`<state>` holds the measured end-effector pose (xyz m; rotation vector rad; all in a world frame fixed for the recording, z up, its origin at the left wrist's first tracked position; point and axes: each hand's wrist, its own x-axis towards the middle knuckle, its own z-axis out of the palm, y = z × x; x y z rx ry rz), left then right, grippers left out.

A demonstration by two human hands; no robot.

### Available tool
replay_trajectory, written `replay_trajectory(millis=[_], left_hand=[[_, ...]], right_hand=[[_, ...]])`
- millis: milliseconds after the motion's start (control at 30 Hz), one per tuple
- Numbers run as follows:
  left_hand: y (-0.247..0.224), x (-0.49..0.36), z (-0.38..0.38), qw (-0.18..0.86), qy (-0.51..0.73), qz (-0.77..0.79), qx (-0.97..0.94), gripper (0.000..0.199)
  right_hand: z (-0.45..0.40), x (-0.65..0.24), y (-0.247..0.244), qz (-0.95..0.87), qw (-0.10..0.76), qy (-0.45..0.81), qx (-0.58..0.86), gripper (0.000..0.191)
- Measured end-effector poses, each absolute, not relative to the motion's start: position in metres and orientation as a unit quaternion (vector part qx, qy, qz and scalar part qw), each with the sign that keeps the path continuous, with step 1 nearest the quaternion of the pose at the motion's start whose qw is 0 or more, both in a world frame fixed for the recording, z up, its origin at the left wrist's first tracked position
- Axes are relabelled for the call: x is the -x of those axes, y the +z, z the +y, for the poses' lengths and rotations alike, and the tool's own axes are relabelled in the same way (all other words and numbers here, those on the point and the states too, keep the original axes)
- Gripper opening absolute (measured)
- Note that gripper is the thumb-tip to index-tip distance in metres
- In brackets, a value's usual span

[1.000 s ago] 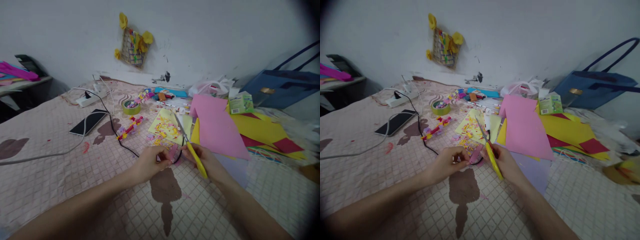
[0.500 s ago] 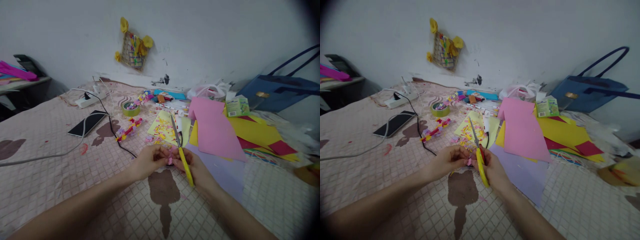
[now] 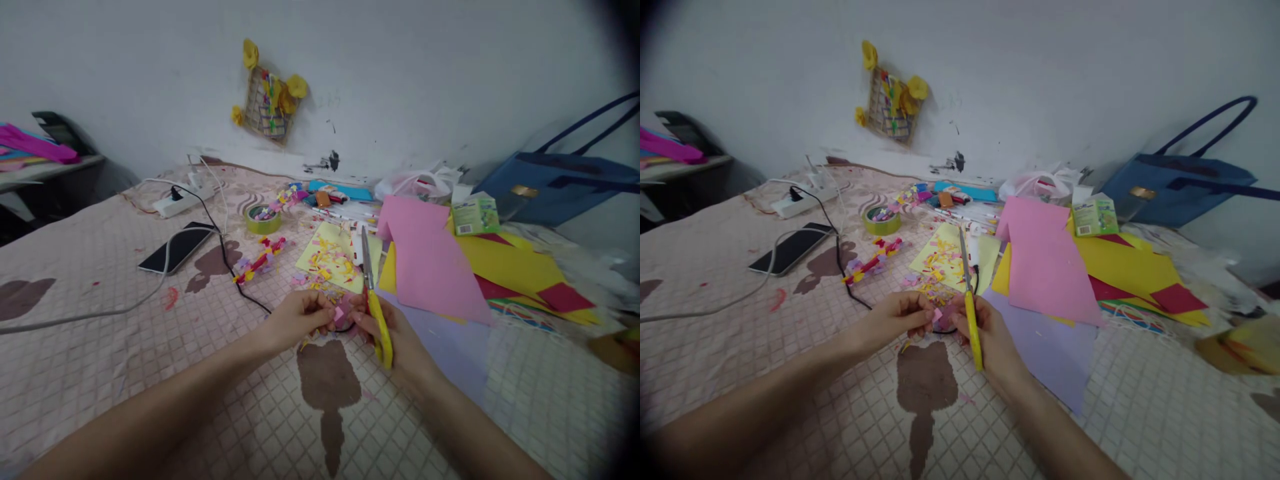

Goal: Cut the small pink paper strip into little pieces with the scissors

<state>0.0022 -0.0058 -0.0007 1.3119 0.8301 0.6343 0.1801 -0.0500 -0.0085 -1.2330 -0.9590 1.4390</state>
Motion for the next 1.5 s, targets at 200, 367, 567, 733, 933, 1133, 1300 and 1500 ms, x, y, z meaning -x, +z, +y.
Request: replay_trajectory(millis=[200, 367, 567, 733, 933, 1133, 1300, 1500], left_hand=[[0.001, -0.003, -0.005, 0.666, 0.285, 0.382, -0.574, 0.029], [-0.001, -0.002, -0.002, 0.672, 0.292, 0.386, -0.56, 0.032], [0.0, -0.001, -0.002, 0.674, 0.298, 0.392, -0.551, 0.035], [0.0, -0.003, -0.004, 0.682, 0.29, 0.384, -0.55, 0.04], [0.002, -0.001, -0.004, 0.691, 0.308, 0.382, -0.532, 0.039], [0.003, 0.001, -0.003, 0.693, 0.312, 0.378, -0.529, 0.038], [0.002, 0.001, -0.003, 0.69, 0.305, 0.374, -0.54, 0.035], [0.003, -0.001, -0.005, 0.68, 0.291, 0.368, -0.564, 0.035]], right_hand=[[-0.051, -0.183, -0.006, -0.405, 0.478, 0.616, 0.477, 0.032], [-0.05, -0.182, -0.008, -0.403, 0.492, 0.62, 0.46, 0.03], [-0.044, -0.185, -0.015, -0.422, 0.523, 0.601, 0.433, 0.034], [-0.041, -0.19, -0.017, -0.423, 0.548, 0.572, 0.439, 0.037], [-0.039, -0.193, -0.021, -0.444, 0.525, 0.581, 0.434, 0.043], [-0.041, -0.193, -0.025, -0.46, 0.494, 0.585, 0.45, 0.041], [-0.045, -0.191, -0.018, -0.499, 0.456, 0.538, 0.503, 0.036], [-0.048, -0.186, -0.005, -0.524, 0.432, 0.489, 0.547, 0.039]])
